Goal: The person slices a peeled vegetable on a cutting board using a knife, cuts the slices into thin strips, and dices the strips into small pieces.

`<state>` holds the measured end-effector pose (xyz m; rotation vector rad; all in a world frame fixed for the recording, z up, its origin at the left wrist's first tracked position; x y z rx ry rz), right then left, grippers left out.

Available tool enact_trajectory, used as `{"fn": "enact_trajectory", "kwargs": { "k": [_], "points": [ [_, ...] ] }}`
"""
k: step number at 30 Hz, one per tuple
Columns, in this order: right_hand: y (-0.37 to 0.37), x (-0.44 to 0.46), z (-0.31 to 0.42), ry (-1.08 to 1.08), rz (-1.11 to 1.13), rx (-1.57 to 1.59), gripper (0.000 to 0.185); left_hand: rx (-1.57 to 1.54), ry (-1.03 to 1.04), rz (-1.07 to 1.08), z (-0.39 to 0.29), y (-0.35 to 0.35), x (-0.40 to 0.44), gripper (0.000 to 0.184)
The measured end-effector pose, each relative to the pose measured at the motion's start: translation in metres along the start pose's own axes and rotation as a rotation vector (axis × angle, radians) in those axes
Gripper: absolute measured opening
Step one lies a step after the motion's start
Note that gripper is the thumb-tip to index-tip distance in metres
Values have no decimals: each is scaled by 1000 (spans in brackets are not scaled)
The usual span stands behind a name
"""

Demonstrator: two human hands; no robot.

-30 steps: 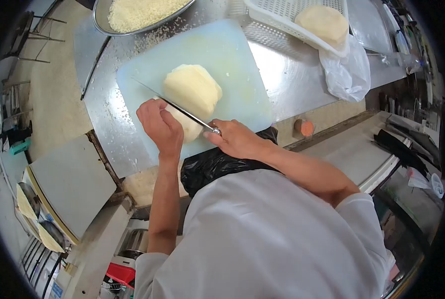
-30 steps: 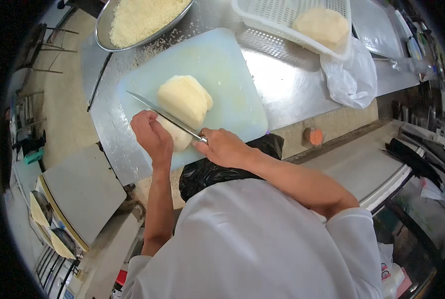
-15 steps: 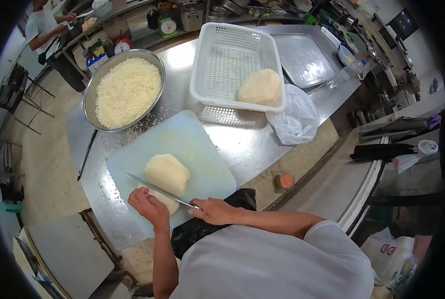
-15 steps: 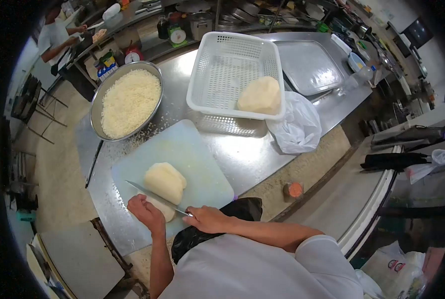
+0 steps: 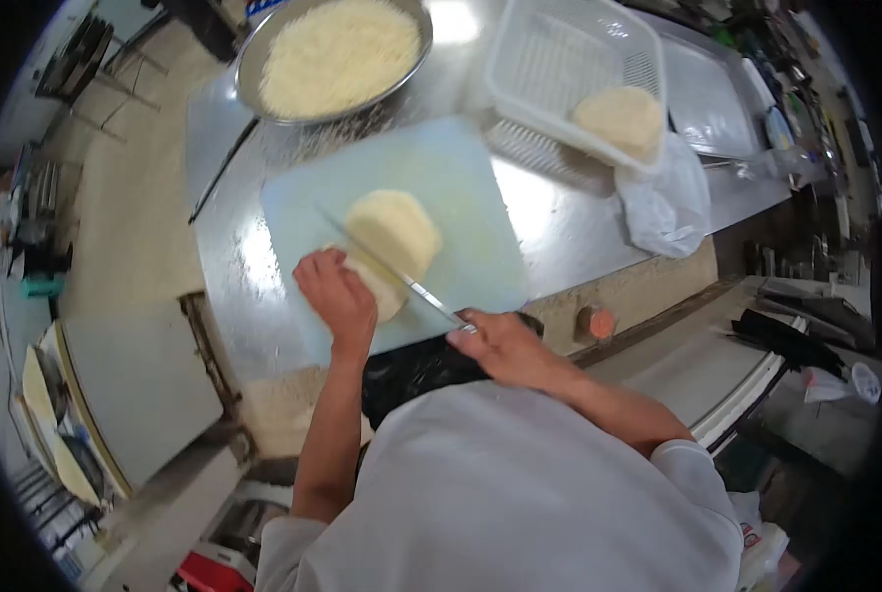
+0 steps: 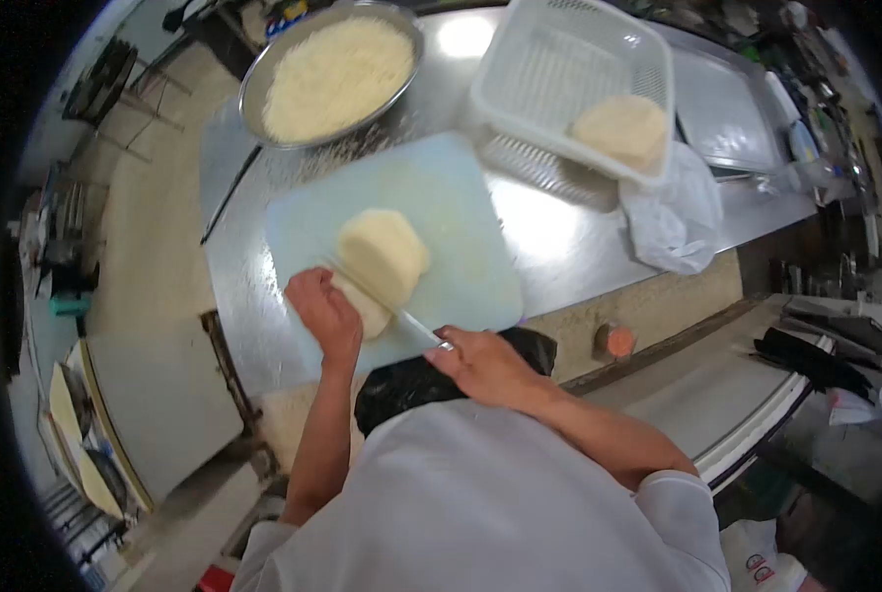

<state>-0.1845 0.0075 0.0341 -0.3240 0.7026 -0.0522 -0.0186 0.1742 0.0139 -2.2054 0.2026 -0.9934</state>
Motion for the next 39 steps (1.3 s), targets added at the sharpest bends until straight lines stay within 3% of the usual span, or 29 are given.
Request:
{"fn": "enact_trajectory", "kwargs": {
  "k": [3, 19, 28, 39],
  "points": [
    [-17, -23, 13, 122, 46, -52, 45, 15, -40, 27, 2, 2, -1, 22],
    [-11, -37, 19, 107, 102, -22, 42, -7, -41, 76, 5, 4, 2, 23],
    [41, 72, 16, -68, 25, -129, 37, -17, 54, 26, 3, 0, -2, 28],
    [-11, -21, 36, 180, 183, -41, 45, -48, 10, 69, 8, 5, -1, 17]
  ]
}}
Point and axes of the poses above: each hand's wrist, its own x-axis towards the middle knuckle, its own y-axis out of the palm, z = x × y, the point moved 8 cm from there along x, towards the middle knuckle, and after that the axes turned 14 degrees about y, right-handed, at the moved point
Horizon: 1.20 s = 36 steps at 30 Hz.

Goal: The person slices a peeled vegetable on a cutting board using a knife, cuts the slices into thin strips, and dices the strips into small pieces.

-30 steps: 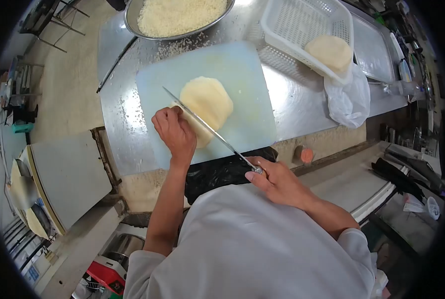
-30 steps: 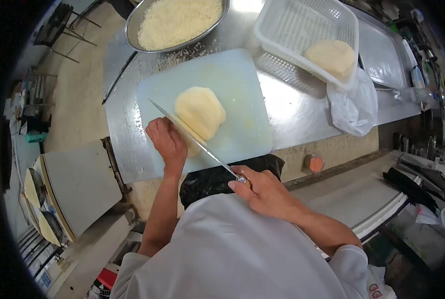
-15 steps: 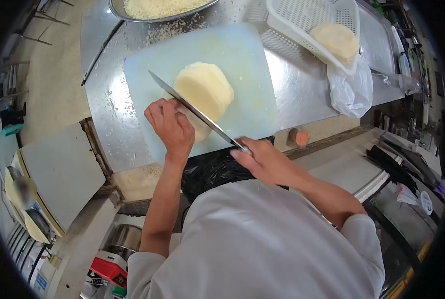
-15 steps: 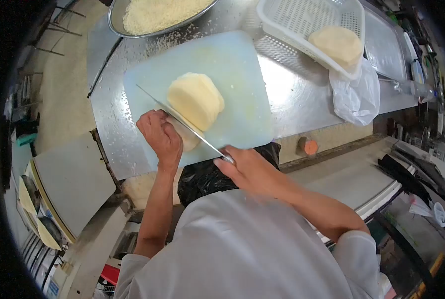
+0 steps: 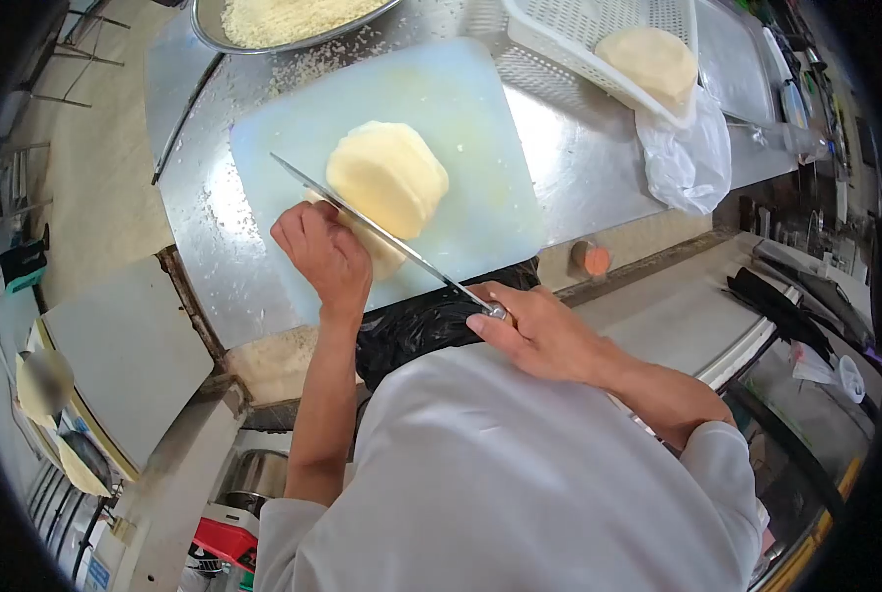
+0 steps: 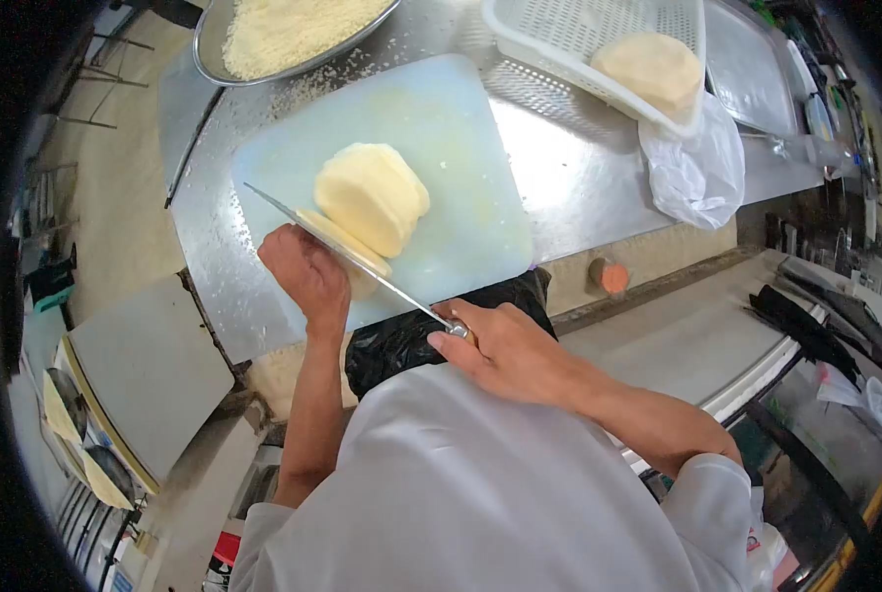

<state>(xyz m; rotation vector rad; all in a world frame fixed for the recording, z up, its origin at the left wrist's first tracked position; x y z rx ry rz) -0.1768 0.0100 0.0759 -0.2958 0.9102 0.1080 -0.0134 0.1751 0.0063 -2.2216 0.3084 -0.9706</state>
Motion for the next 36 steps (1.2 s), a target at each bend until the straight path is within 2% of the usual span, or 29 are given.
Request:
{"fn": "enact_trajectory", "kwargs": {
  "k": [2, 5, 9, 11, 14, 19, 20, 23, 26, 29, 31, 33, 34, 36],
  "points": [
    [2, 11, -1, -35, -23, -18, 44, 2, -2, 3, 3, -1, -1, 17],
    [19, 61, -3, -288, -114, 1, 43, -5, 5, -4, 3, -1, -3, 20],
    [33, 101, -8, -197, -105, -121, 42, -3, 38, -67, 2, -3, 1, 25],
    [27, 89, -2, -135, -53, -88, 42, -18, 14, -63, 0, -3, 0, 25],
    [14, 31, 9, -194, -93, -17, 41, -1, -54, -39, 2, -4, -3, 23],
    [4, 3, 2, -21, 10, -19, 42, 15, -82, -14, 6, -1, -6, 23],
    [6, 6, -1, -10, 11, -28, 42, 7, -78, -18, 5, -1, -6, 23],
    [19, 38, -4, -225, -83, -5, 42, -8, -61, -22, 6, -1, -5, 23],
    [41, 94, -14, -177, -81, -131, 40, -9, -44, -32, 6, -3, -4, 22],
    [40, 100, -11, -117, -66, -152, 39, 8, -24, -56, 10, -2, -14, 16],
    [47, 102, -16, -122, -68, -190, 46, -9, 29, -76, 16, 1, -22, 14],
    [43, 101, -16, -220, -142, -269, 51, -51, -110, -162, 17, 1, -26, 31],
    [44, 97, -13, -312, -189, -326, 52, -33, -139, -78, 11, 2, -21, 50],
    [44, 99, -25, -213, -208, -284, 53, 31, -24, -57, -9, -1, -5, 47]
  ]
}}
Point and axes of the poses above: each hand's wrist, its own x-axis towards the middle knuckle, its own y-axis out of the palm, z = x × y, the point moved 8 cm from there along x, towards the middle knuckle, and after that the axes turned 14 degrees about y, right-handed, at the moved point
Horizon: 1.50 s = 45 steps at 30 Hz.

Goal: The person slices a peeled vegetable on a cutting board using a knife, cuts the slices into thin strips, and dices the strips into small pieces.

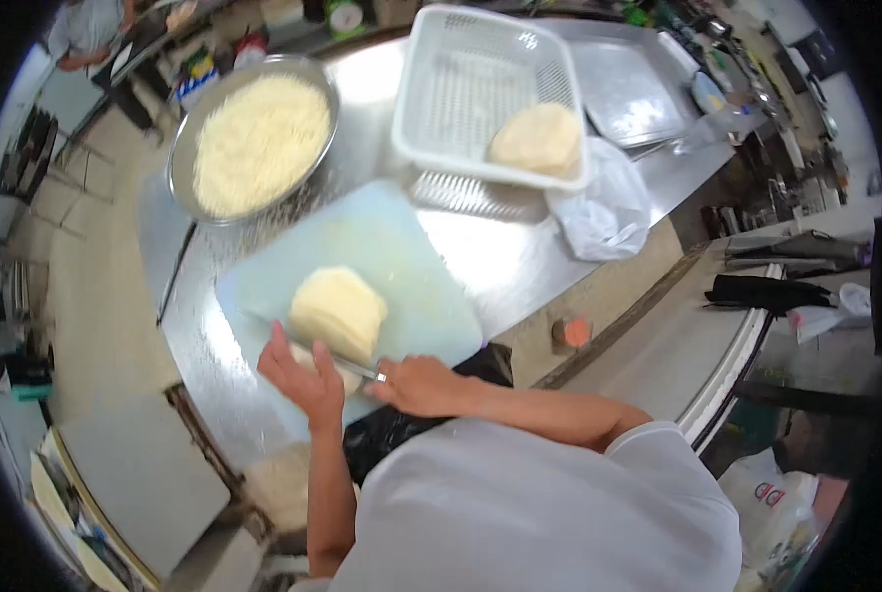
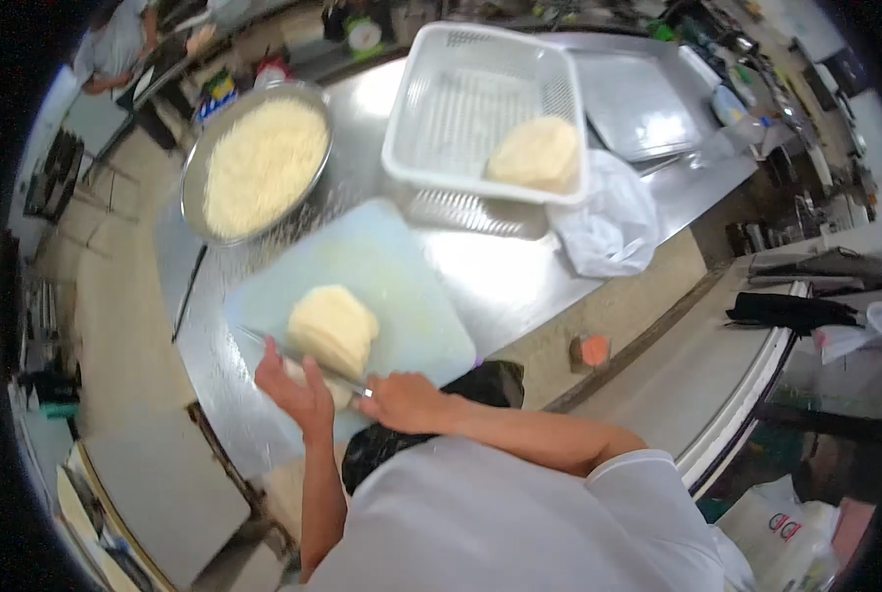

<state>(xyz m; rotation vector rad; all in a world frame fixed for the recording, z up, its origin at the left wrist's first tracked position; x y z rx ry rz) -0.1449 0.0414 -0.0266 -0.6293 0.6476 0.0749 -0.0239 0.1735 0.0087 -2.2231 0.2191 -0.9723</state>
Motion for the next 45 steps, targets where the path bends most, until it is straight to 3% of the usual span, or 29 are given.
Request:
{"fn": "enact_trajectory", "kwargs": {
  "k": [3, 6, 7, 9, 13, 18, 27, 30, 33, 36, 40, 43, 45],
  "points": [
    [-7, -6, 10, -3, 95, -205, 54, 74, 27, 91, 0, 4, 5, 41],
    [-36, -26, 38, -259, -176, -341, 51, 37, -23, 79, 4, -1, -1, 39],
    [-62, -45, 63, -365, -199, -272, 45, 31, -20, 73, 3, 0, -1, 39],
    [-95, -79, 109, -524, -6, -91, 42, 47, -28, 69, 10, 3, -5, 40],
    [-148, -180, 177, -1063, -132, 63, 36, 66, 14, 63, 9, 3, -3, 41],
    [-161, -207, 199, -1155, -70, -161, 37, 48, 26, 50, 5, 2, -1, 39],
    [-153, -200, 201, -1220, -83, -165, 54, 118, 0, 26, 17, -6, -4, 40],
    [-144, -175, 193, -1189, -186, -68, 60, 12, -48, 43, 4, 3, -3, 40],
    [-122, -100, 136, -807, -334, 13, 67, 84, -127, 43, 15, 4, -9, 46],
    [-43, -25, 34, -208, -67, -21, 75, -64, -60, -45, 16, -3, -12, 54],
    [-5, -9, 9, 18, 195, 265, 69, -106, -140, -28, 18, -4, -20, 63],
    [-3, -3, -2, 165, 306, 480, 59, -161, -351, 32, 39, -6, -48, 71],
    [-13, -4, -15, 194, 307, 554, 52, -269, -643, 177, 45, -21, -61, 74]
  ]
}}
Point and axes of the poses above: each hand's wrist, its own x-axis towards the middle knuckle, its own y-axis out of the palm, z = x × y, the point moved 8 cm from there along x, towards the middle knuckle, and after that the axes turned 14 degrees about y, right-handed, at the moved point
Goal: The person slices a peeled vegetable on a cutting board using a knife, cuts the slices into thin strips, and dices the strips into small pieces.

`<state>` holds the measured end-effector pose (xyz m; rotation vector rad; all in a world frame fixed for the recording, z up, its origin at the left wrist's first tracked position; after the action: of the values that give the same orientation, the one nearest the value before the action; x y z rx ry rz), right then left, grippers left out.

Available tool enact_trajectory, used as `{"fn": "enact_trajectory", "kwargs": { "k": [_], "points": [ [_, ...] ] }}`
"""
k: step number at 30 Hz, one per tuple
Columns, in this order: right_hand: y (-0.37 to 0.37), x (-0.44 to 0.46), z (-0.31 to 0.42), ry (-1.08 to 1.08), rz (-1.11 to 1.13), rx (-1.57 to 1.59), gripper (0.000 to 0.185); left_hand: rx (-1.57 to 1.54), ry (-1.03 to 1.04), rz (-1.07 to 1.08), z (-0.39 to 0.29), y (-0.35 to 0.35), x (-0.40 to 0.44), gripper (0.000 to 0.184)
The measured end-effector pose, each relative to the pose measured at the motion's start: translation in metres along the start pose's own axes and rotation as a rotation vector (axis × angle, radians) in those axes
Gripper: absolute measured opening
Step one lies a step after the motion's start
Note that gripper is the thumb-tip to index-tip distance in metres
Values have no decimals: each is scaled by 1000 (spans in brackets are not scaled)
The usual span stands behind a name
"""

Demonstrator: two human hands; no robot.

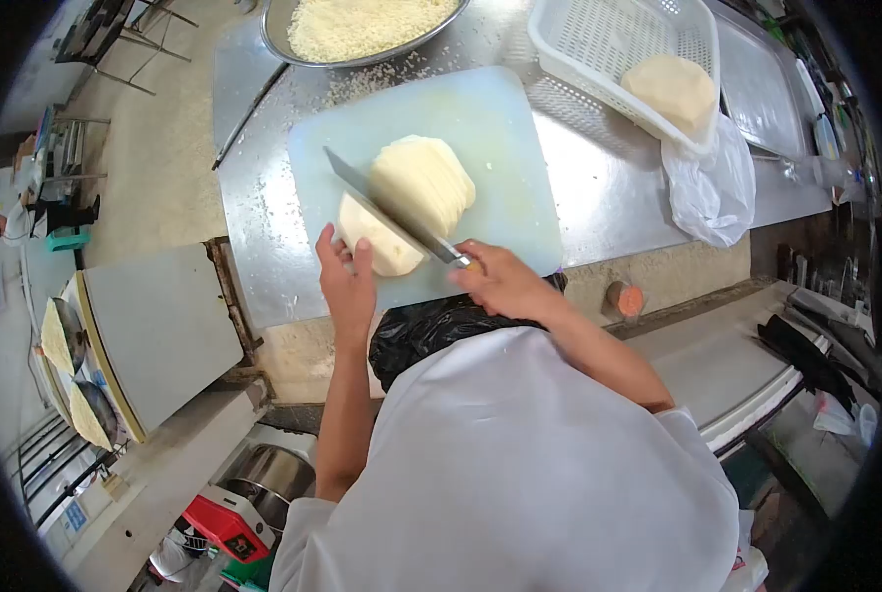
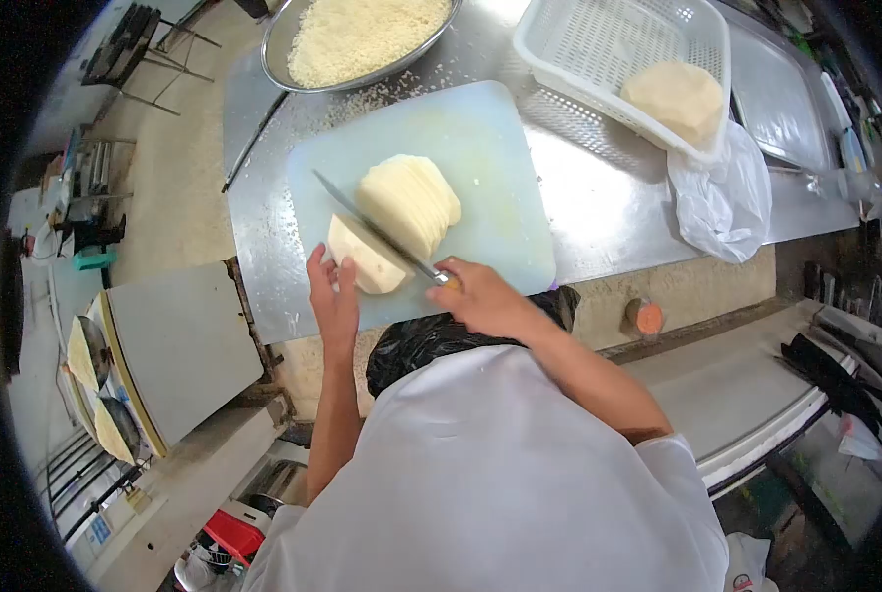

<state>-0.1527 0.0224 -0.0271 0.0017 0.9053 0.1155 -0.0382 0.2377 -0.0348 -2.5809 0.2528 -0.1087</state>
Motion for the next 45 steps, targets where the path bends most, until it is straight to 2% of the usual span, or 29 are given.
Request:
{"fn": "enact_trajectory", "kwargs": {
  "k": [1, 2, 4, 5, 7, 8, 13, 18, 20, 21, 23, 24, 27, 31, 32, 35, 38, 41, 42, 45],
  "points": [
    [-6, 1, -5, 26, 16, 1, 50, -44, -153, 70, 4, -5, -8, 76],
    [-13, 4, -9, 52, 33, 1, 49, -108, -192, 43, 12, -9, -14, 78],
    [-13, 2, -5, 96, 33, -32, 47, -86, -117, -4, -5, -7, -8, 82],
    [-6, 3, 0, 36, 29, -35, 46, -75, -81, -27, -13, -3, -6, 84],
    [4, 5, 9, -87, 17, -43, 45, 128, 46, 14, -24, 14, 8, 85],
    [2, 6, 9, -79, 9, -37, 44, 227, 111, 28, -28, 18, 13, 85],
    [-23, 2, 12, -57, -48, -118, 40, -190, -93, 49, 5, 0, 6, 78],
    [-14, 10, 5, -216, -98, -162, 45, -546, -310, 67, 33, -16, -1, 65],
    [-11, 15, 3, -285, -153, -198, 47, -564, -174, -57, 21, -28, 10, 63],
    [-11, 17, 4, -192, -111, -191, 48, -574, -109, -111, 9, -33, 15, 63],
    [-11, 9, 6, 9, -20, -175, 50, -276, 258, -189, -38, -42, 23, 60],
    [-12, 6, 6, 32, -18, -163, 50, -123, 437, -237, -57, -45, 20, 59],
    [-15, 8, 14, 34, -31, -129, 53, 343, 801, 72, -59, -12, -1, 59],
    [-7, 5, 8, -9, -41, -92, 56, 165, 644, -133, -18, -23, 15, 39],
    [-6, 4, 10, -20, -25, -106, 57, 182, 592, -281, -15, -33, 29, 29],
    [-22, 7, 9, 15, -53, -89, 57, 51, 343, -390, 17, -33, 83, 27],
    [-30, -7, 15, 7, -107, -136, 55, 176, 465, -63, 0, 0, 88, 29],
    [-26, -6, 2, -84, -214, -199, 54, 105, 603, -112, -28, 22, 59, 24],
    [-26, -6, 1, -127, -257, -223, 54, 134, 593, -204, -28, 21, 52, 22],
    [-23, -9, 3, -156, -312, -265, 53, 145, 486, -310, -18, 21, 43, 21]
  ]
}}
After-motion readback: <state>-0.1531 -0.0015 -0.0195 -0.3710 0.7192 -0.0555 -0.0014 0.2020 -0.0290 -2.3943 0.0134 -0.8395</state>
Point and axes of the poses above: each hand's wrist, its own x-axis towards the middle knuckle, its own y-axis out of the palm, z = x × y, the point moved 8 cm from there along x, towards the middle knuckle, and after that the axes turned 14 degrees about y, right-handed, at the moved point
